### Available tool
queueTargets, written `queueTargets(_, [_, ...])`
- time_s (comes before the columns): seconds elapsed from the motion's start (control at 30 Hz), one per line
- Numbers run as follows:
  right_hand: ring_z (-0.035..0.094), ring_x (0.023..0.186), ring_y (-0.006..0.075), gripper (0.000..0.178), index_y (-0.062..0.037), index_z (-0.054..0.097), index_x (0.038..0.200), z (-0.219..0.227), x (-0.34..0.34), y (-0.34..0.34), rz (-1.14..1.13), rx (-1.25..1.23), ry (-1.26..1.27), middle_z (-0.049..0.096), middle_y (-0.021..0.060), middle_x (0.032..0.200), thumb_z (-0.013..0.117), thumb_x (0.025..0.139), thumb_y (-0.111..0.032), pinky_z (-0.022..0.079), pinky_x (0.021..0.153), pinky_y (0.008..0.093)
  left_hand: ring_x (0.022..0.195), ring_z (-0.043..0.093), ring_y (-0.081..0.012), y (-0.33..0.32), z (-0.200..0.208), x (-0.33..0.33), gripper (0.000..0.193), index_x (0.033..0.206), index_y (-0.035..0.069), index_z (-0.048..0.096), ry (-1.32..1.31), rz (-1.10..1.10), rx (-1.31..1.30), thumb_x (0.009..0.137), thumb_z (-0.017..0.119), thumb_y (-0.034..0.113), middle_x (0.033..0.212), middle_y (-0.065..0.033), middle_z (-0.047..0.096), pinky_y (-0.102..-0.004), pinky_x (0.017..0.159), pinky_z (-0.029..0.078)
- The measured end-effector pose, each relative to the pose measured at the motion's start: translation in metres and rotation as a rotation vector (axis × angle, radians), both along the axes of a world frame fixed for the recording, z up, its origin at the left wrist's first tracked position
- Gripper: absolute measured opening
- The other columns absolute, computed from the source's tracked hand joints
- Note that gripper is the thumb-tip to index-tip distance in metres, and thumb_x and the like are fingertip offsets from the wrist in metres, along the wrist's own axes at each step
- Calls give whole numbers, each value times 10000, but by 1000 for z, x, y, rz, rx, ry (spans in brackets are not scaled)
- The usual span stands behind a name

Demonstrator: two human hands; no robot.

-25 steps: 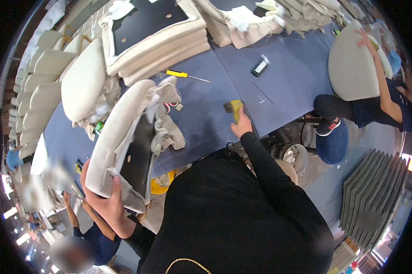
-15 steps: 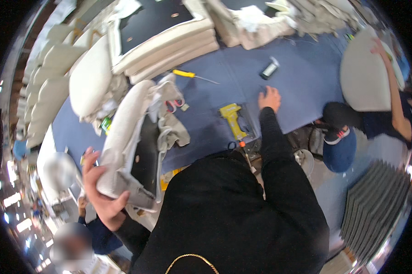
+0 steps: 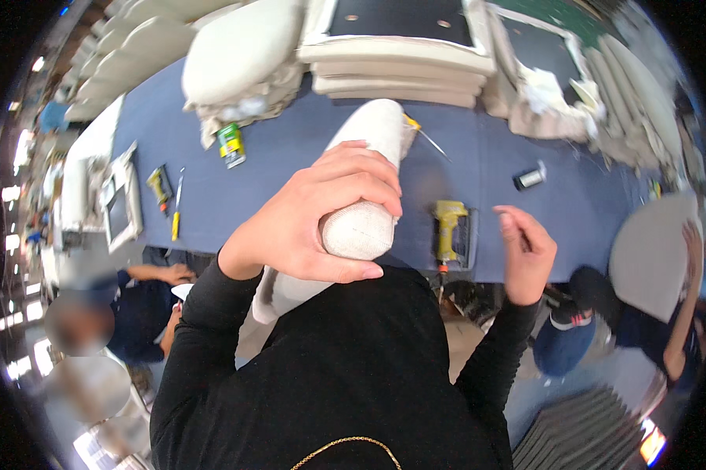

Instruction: The person staples fabric onto foam cushions using a staple gun. They repeatedly pick up cushions, align the fabric, and secure it with staples. The person also uses a screwdriver to pry open seams and scissors to trim excess fabric from the cushions.

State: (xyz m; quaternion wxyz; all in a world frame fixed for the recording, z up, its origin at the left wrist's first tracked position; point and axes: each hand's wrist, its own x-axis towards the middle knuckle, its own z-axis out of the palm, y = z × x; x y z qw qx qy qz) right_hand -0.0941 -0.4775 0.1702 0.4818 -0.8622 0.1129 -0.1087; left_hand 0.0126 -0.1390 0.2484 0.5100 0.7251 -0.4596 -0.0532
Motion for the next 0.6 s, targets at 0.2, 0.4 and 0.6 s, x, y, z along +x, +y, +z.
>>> queueTargets(0.2, [726,721,259,220,-52,820,1054,119,-35,100,156,-334,-203,767,112,879,821,842,3,560,661,354,1194,668,-343,-35,-8,1,513,1121,106,717,-10,-75,59,697,916,315,1173,-84,704,-563,1209,385])
queueTargets(0.4, [730,732,282,250,-48,785,1059,121,-40,122,108,-514,-203,763,103,886,807,823,32,572,644,365,1227,645,-339,-50,-18,-9,512,1107,99,717,5,-117,81,680,927,287,1167,-79,706,-567,1209,378])
queueTargets(0.6, [745,781,308,232,-35,778,1051,123,-48,130,50,-528,-134,770,115,909,808,829,25,587,684,387,1227,640,-351,-53,-23,-11,509,1112,98,720,30,-151,46,681,933,268,1179,-91,709,-567,1207,367])
